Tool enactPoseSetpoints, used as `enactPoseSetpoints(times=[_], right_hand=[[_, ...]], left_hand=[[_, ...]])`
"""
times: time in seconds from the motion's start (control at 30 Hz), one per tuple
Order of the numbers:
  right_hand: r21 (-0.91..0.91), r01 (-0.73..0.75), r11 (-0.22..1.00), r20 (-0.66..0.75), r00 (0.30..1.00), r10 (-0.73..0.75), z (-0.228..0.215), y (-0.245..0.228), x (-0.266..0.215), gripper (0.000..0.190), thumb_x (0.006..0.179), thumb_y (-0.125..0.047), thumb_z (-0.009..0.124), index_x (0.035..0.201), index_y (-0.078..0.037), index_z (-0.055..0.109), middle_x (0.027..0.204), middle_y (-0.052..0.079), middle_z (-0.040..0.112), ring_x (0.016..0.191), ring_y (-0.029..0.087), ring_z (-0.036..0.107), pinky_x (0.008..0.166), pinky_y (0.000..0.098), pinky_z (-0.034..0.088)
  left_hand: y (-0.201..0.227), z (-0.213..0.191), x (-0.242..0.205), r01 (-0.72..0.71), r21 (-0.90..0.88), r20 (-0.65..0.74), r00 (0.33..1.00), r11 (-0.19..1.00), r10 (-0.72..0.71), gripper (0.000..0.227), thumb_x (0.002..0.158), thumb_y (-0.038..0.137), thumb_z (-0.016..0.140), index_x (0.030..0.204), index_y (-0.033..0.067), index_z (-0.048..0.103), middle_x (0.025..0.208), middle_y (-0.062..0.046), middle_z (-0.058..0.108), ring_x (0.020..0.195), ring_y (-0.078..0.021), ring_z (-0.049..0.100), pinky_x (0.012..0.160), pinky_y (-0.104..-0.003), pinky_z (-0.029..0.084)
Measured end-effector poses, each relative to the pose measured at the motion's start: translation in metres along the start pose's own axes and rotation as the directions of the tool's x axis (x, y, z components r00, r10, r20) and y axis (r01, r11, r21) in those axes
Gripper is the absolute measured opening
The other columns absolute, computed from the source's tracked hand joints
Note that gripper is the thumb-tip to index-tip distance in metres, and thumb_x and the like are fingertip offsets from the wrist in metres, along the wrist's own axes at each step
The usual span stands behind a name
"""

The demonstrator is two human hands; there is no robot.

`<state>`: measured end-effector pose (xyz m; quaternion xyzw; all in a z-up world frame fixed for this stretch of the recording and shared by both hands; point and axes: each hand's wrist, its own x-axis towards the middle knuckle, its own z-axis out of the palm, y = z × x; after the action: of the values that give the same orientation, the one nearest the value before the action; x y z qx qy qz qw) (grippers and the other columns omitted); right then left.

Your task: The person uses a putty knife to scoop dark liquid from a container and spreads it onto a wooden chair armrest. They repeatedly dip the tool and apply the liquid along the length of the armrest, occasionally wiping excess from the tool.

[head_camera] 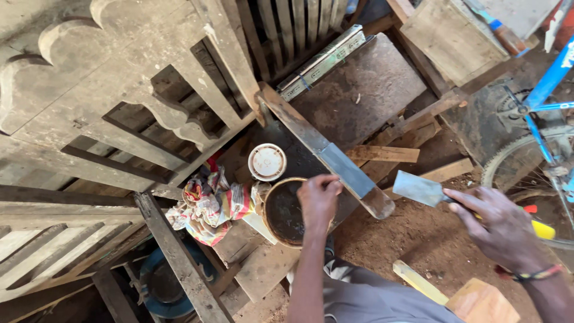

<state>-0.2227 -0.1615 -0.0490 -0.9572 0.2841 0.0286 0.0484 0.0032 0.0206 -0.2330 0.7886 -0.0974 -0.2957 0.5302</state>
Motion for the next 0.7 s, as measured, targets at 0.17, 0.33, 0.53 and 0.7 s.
enactPoseSetpoints(times=[0.17,0.33,0.53,0.7], right_hand=[[-0.013,-0.082,0.997,0.040,0.996,0.082,0.009,-0.001,0.006,0.034,0.092,-0.041,0.061,0.122,-0.029,0.074,0.090,0.004,0.067,0.083,0.023,0.069,0.072,0.0386,0.056],[-0.084,-0.052,0.995,0.142,0.988,0.064,0.023,-0.010,0.021,0.035,0.093,-0.045,0.059,0.120,-0.028,0.074,0.092,0.004,0.068,0.088,0.023,0.071,0.077,0.0406,0.057],[-0.094,-0.003,0.996,0.154,0.988,0.018,0.040,-0.040,0.049,0.034,0.092,-0.038,0.061,0.120,-0.023,0.073,0.097,0.006,0.068,0.095,0.026,0.070,0.083,0.0433,0.057],[-0.134,0.013,0.991,0.170,0.985,0.010,0.038,-0.062,0.063,0.035,0.090,-0.034,0.063,0.121,-0.022,0.073,0.096,0.010,0.068,0.099,0.028,0.069,0.085,0.0452,0.057]], left_hand=[[0.083,0.020,-0.012,-0.070,-0.115,0.118,0.990,0.991,0.083,0.019,0.088,0.007,0.069,0.103,0.0007,0.079,0.085,-0.015,0.080,0.074,-0.0176,0.078,0.072,-0.031,0.062],[0.094,0.036,-0.040,-0.313,0.426,0.331,0.927,0.849,0.175,0.026,0.102,0.008,0.061,0.123,-0.0002,0.072,0.116,-0.023,0.075,0.092,-0.0275,0.078,0.082,-0.034,0.064],[0.067,0.055,-0.063,-0.518,0.464,0.407,0.845,0.719,0.346,0.068,0.096,0.031,0.063,0.147,-0.0080,0.042,0.152,-0.031,0.042,0.143,-0.0393,0.042,0.118,-0.044,0.035],[0.034,0.071,-0.050,-0.527,0.577,0.306,0.848,0.624,0.433,0.063,0.105,0.035,0.050,0.148,-0.0106,0.043,0.154,-0.030,0.045,0.146,-0.0360,0.042,0.122,-0.041,0.032]])
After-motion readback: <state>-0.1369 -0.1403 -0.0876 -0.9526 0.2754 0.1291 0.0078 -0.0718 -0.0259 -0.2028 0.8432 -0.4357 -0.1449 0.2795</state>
